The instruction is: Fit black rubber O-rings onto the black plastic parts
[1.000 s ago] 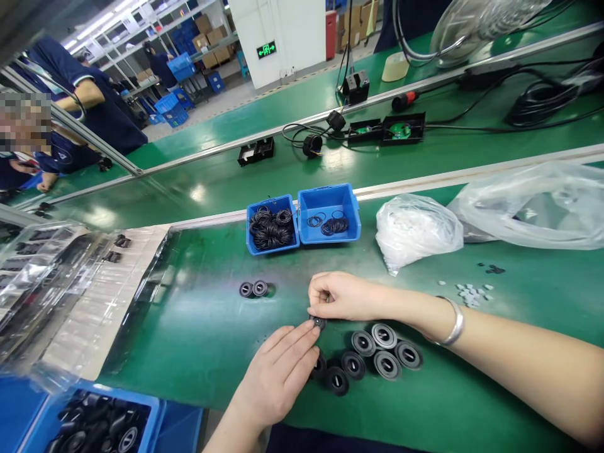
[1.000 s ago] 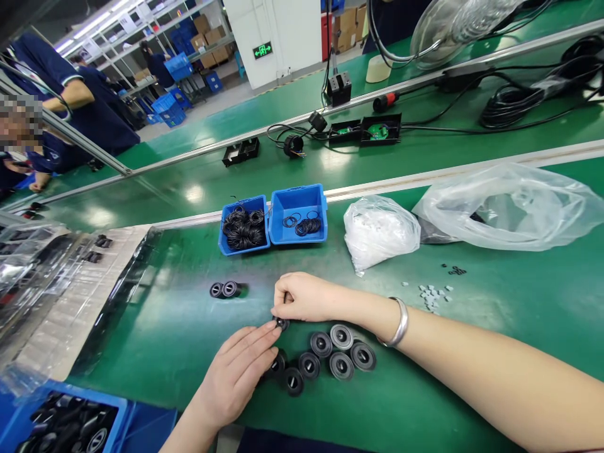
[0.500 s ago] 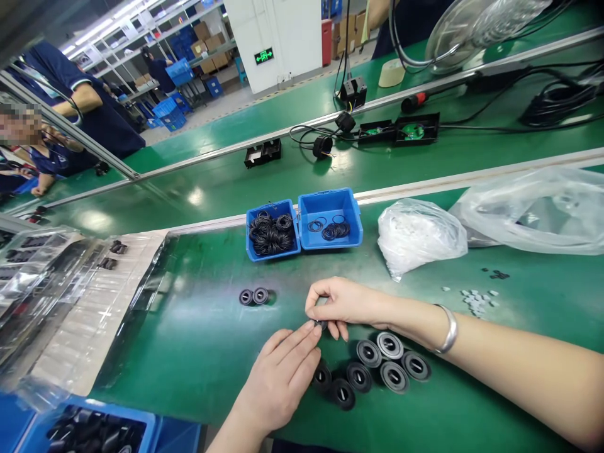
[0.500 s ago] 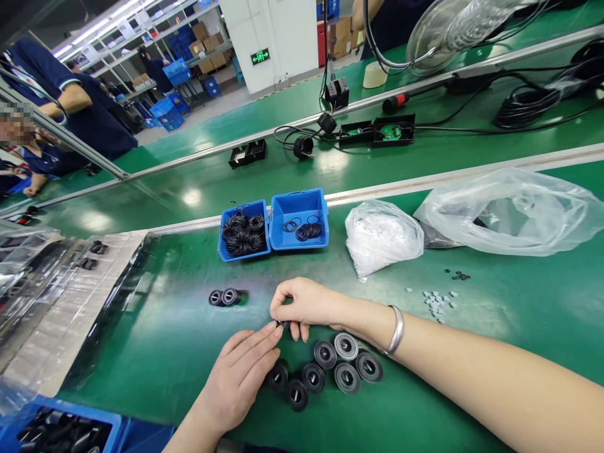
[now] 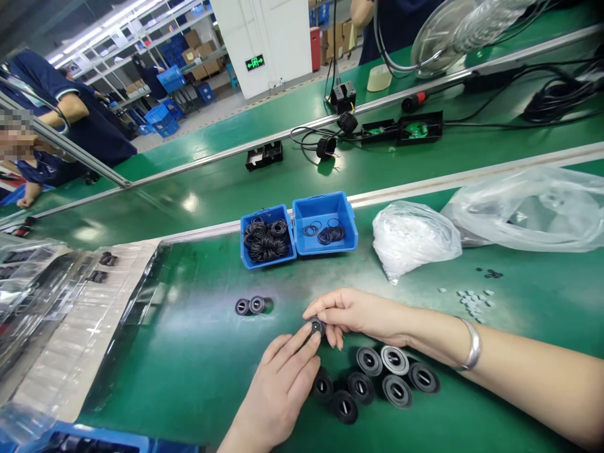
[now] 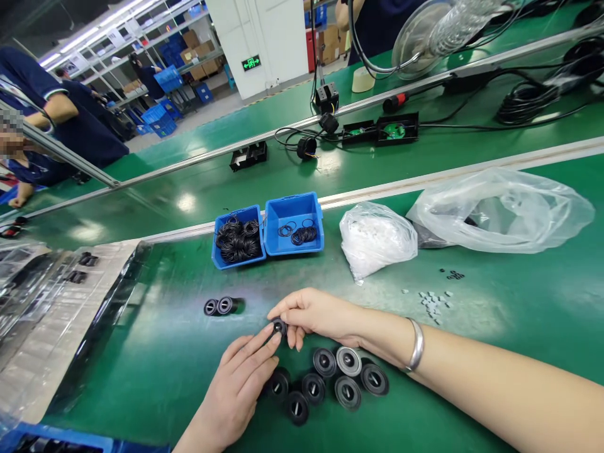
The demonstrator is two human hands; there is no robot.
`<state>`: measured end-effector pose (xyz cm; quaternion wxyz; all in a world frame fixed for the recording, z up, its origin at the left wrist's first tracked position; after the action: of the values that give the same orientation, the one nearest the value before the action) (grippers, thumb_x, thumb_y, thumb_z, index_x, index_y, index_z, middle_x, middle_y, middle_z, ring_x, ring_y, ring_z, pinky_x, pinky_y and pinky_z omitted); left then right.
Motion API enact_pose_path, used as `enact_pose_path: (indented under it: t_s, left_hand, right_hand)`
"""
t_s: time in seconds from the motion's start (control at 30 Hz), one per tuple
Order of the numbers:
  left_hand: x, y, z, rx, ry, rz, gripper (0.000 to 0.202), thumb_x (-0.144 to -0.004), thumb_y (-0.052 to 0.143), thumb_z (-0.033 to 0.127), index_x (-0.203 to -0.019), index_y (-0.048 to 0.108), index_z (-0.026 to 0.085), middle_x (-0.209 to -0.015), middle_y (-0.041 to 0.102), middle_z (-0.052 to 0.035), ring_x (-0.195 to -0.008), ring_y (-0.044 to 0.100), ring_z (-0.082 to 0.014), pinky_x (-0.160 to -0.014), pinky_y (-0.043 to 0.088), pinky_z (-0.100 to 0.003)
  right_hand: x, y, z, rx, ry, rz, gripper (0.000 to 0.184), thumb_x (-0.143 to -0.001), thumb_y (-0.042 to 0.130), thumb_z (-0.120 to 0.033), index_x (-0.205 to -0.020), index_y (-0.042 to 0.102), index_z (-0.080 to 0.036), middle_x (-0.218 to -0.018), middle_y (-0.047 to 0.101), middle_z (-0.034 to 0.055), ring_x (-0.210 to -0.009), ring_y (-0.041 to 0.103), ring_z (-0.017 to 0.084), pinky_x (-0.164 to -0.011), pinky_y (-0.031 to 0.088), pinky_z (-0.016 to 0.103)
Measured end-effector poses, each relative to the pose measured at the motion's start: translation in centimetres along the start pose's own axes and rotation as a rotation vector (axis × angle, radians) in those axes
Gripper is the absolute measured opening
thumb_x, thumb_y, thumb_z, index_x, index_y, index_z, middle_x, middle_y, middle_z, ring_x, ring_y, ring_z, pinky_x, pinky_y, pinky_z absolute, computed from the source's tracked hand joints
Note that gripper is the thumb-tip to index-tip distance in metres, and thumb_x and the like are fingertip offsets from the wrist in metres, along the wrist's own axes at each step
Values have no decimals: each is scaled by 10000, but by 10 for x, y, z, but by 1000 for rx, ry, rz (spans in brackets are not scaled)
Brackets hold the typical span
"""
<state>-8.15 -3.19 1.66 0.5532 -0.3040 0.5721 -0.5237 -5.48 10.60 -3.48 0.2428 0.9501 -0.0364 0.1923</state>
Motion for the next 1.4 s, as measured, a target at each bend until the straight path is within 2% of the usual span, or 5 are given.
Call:
enact_pose_path:
  t_s: [0.23,0.43,0.8,1.13,1.4]
  left_hand:
    - [-2,-4,-1,-27,-46,38,326,-969,361,96,-1105,651,159,-1350,619,-69,-1310,475,-188,-995,319,-323]
    - [-7,1,-3,-7,-99,13,287,-967,391,104,-1018,663,176,-1381,593,-48,-1370,399,-225,-1002,283,-361]
    - [-2,1,1,12,1,2,330,-948,321,34,-1107,606,79,-1387,563,-179,-1419,348,-262,-1048,318,-396]
    - [0,7,-2,-158,-98,-16,231,-959,448,228,-1041,663,210,-1454,520,13,-1399,362,-205,-972,330,-339]
    - [6,24,-6,-325,-1,1,198,-961,480,239,-1001,672,215,-1434,545,5,-1422,338,-154,-937,385,-269]
  right_hand:
    - [2,0,3,-40,-8,-62,464,-805,728,-342,-1186,634,-96,-714,668,14,-648,614,83,-685,491,223]
    - [-3,3,1,-30,18,-49,401,-859,657,-423,-1093,643,-98,-673,653,17,-529,594,81,-473,481,174]
    - [-8,5,3,-55,-18,5,373,-817,700,-410,-989,621,-88,-698,672,37,-551,642,117,-430,519,187]
    - [-14,1,17,56,-11,13,514,-774,717,-536,-1077,592,-140,-683,655,18,-606,656,127,-513,541,203]
    - [-28,-11,37,103,26,-46,541,-746,734,-568,-1094,627,-168,-695,659,22,-606,651,125,-565,551,208]
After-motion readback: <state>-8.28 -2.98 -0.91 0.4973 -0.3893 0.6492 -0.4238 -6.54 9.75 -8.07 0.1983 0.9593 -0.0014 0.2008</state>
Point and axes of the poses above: each hand's wrist, its own x-axis away from the middle knuckle, its own y-axis out of the palm, z = x × y, the point moved 8 cm from there along -x, towards the middle knuckle
